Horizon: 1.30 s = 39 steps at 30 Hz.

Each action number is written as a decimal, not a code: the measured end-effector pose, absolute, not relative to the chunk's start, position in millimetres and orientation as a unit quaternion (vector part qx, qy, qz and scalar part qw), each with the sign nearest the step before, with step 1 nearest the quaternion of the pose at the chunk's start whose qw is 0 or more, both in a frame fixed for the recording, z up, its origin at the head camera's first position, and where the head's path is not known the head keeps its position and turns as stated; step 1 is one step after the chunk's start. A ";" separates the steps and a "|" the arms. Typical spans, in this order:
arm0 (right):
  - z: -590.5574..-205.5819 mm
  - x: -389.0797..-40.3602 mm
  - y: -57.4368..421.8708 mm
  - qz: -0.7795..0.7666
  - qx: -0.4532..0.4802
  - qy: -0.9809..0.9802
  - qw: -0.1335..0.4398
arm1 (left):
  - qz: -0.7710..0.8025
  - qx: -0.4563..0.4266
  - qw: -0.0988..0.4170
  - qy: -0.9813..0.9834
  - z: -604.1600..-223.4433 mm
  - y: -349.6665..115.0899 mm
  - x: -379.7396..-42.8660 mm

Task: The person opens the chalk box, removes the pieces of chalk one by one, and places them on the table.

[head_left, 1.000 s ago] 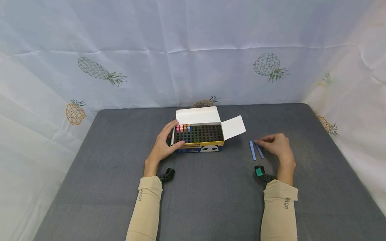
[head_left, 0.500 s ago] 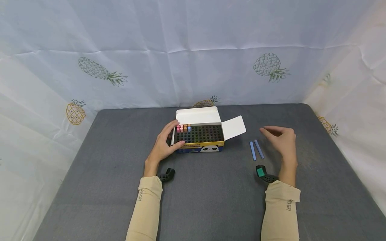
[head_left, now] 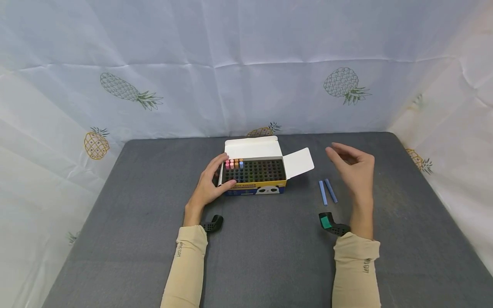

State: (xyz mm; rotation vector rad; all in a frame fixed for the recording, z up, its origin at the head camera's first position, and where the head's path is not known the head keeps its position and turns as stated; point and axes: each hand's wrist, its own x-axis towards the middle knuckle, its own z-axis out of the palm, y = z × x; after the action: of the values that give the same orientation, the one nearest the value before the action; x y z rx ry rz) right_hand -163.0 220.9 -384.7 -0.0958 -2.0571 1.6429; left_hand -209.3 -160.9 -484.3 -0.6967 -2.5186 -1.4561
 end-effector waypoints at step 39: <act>-391.6 -180.6 127.8 0.598 0.091 -0.784 0.139 | -0.482 -0.231 0.072 -0.842 -482.6 -161.1 -209.3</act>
State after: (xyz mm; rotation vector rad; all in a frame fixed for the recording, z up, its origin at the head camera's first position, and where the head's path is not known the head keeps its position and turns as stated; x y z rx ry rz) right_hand -180.6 127.8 -391.6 0.2624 -2.2654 1.7296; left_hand -209.3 -161.1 -482.6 -0.6949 -2.5307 -1.4503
